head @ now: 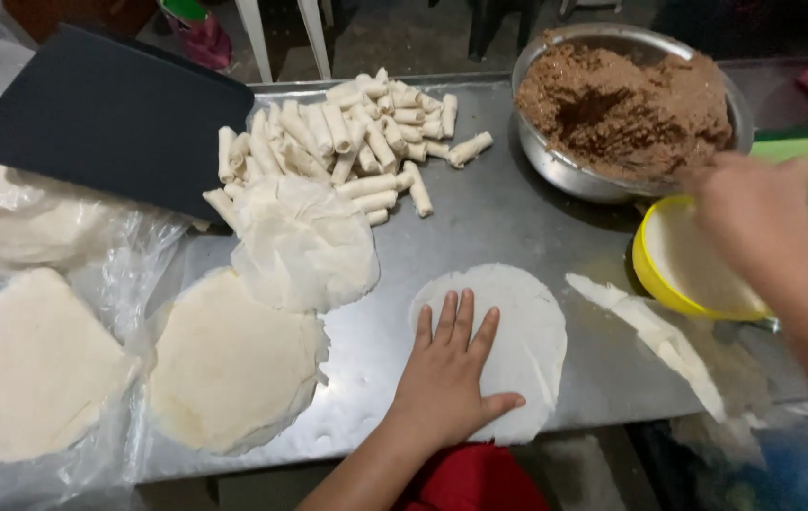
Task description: Rolling lumpia by placing meat filling on thin wrappers and folding them into cylinders on a metal prep table.
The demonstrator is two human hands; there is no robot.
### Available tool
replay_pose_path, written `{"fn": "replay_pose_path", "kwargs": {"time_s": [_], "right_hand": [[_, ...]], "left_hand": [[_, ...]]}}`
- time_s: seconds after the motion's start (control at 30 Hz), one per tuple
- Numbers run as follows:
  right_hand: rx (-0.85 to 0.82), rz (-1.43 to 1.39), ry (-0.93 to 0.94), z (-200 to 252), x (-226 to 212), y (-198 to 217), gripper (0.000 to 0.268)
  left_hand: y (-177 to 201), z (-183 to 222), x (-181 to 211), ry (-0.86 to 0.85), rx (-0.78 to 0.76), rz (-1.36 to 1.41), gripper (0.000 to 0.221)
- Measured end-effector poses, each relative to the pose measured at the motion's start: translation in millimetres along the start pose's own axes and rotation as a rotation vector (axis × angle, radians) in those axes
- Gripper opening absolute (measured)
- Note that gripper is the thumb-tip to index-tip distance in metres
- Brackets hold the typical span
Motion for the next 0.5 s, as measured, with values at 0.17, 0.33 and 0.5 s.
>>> {"fn": "replay_pose_path", "kwargs": {"time_s": [0.17, 0.33, 0.5], "right_hand": [[0.280, -0.061, 0.069, -45.7, 95.8, -80.3, 0.023], [-0.144, 0.367, -0.017, -7.8, 17.9, 11.5, 0.031], [-0.106, -0.817, -0.424, 6.8, 40.8, 0.0, 0.039]], "left_hand": [[-2.8, 0.9, 0.9, 0.003, -0.021, 0.023, 0.135], [2.1, -0.5, 0.4, 0.006, 0.016, 0.004, 0.136], [19.3, -9.9, -5.0, 0.045, 0.026, -0.069, 0.156]]}}
Point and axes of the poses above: each hand's wrist, its own z-axis away from the middle knuckle, its own y-axis out of the back of the hand, x = y × z, the point moved 3 cm from there along -z, towards the middle knuckle, and after that the axes turned 2 degrees about y, right-handed, at the moved point
